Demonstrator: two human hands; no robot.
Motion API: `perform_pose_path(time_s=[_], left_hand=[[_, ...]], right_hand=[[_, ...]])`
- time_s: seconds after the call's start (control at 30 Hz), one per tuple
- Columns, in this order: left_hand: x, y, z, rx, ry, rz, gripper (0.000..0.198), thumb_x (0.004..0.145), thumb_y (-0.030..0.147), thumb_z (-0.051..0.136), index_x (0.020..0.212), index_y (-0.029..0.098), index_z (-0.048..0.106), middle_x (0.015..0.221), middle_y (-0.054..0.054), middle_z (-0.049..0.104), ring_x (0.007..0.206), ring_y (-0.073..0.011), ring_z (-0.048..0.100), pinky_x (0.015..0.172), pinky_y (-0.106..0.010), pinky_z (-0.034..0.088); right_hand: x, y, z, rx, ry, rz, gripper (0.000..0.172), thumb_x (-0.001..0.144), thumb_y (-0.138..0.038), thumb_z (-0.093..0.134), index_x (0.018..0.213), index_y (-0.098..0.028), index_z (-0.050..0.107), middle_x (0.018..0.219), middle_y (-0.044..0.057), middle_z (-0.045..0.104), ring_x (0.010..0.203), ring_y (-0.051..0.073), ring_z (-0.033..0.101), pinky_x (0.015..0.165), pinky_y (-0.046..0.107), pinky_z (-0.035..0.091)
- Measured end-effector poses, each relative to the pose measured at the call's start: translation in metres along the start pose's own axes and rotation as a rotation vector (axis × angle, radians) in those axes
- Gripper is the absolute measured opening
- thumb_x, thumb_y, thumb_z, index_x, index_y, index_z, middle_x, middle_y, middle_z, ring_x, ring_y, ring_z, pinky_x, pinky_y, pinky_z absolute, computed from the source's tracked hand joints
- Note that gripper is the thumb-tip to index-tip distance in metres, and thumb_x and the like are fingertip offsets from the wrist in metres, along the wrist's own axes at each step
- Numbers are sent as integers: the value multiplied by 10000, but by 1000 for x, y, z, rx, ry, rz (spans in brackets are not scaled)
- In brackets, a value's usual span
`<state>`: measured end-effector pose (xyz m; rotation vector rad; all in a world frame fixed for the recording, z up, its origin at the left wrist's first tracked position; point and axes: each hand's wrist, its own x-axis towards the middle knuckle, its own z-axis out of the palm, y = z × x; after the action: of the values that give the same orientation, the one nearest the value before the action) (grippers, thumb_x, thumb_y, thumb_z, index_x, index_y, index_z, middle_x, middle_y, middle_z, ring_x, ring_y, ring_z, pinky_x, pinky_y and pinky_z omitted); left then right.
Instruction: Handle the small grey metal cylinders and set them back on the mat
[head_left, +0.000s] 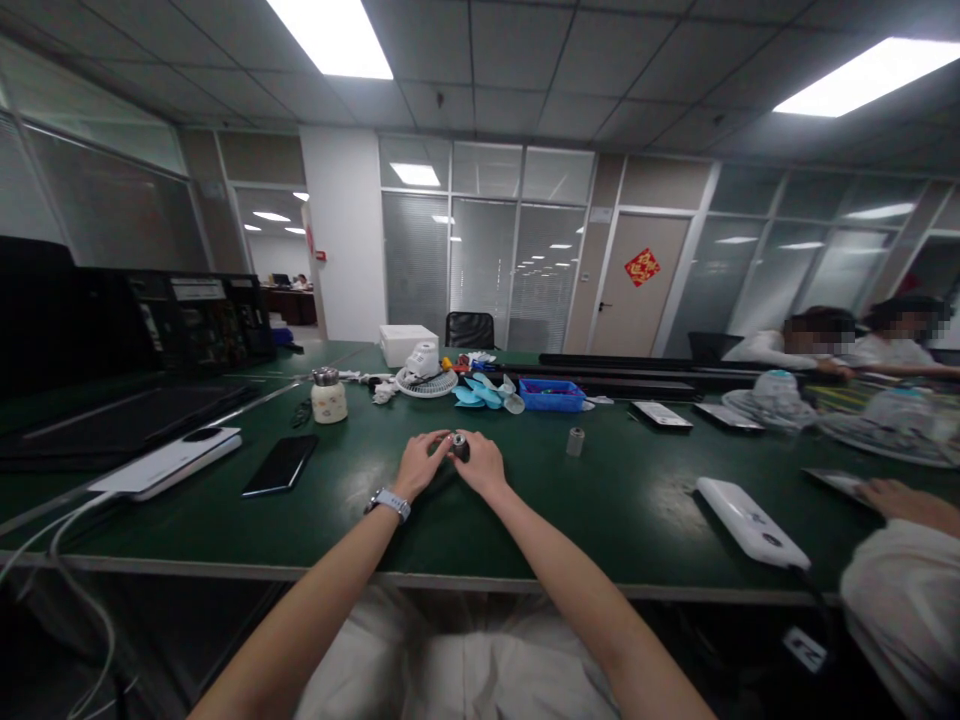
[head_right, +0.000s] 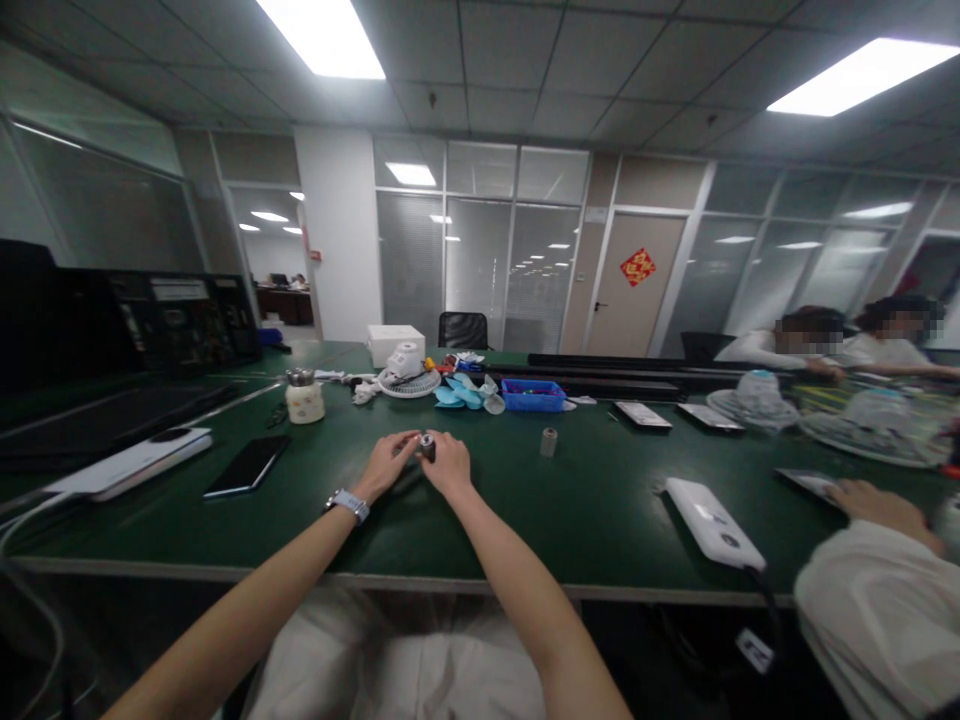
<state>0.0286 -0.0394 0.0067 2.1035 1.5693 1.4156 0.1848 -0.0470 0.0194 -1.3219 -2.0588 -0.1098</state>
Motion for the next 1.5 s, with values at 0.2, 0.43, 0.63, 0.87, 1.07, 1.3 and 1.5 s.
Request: perform_pose_path(time_s=[0.2,0.43,0.63,0.87,1.07,1.3,1.5], left_hand=[[-1,2,-1,55,-50,56,410,870,518,461,975,241,744,1021,-62,695,989,-208,573,932,-373,385],[-5,11,-6,50,83,131,354,861,480,503,923,236,752,907,-49,709,878,-196,585,823,-348,430],[-6,16,-9,83,176,61,380,875,492,473,925,225,740,924,-59,709,889,-197,585,840,-325,437],[-4,1,-9,307,50,-199,419,862,512,461,970,230,752,986,-88,716,985,-258,564,904,-366,390],[-3,-5,-7,348,-45,-246,424,842,550,468,988,272,753,977,-74,722,995,-285,549,863,-361,402],[-8,5,-13,441,39,-374,412,834,532,469,980,280,761,1124,-109,659,1072,-348,452,855,-447,386],[-10,5,-13,436,26,-425,366,822,513,493,935,301,769,1192,-104,617,1119,-360,401,897,-478,350]], right_hand=[[-8,-5,3,-121,-54,-85,610,863,-390,545,1407,-164,386,1121,112,621,1020,226,575,875,329,415],[-11,-7,-3,-168,-44,-101,618,870,-395,532,1414,-143,382,1079,124,628,992,226,579,860,335,425],[-13,-4,-5,-112,-35,-26,623,840,-465,562,1367,-151,454,1086,128,637,1013,242,583,876,342,428],[-15,4,-13,13,-74,137,623,810,-546,570,1312,-180,529,1090,104,658,1004,233,604,836,314,457],[-17,6,-12,82,-37,137,512,792,-512,608,1219,-230,593,1100,63,659,994,206,611,841,291,464],[-17,7,-11,115,-37,140,413,789,-506,614,1103,-238,633,1047,42,666,951,197,617,807,291,474],[-17,6,-13,130,-52,155,418,791,-515,607,1098,-233,627,1056,45,661,962,199,612,800,297,475]])
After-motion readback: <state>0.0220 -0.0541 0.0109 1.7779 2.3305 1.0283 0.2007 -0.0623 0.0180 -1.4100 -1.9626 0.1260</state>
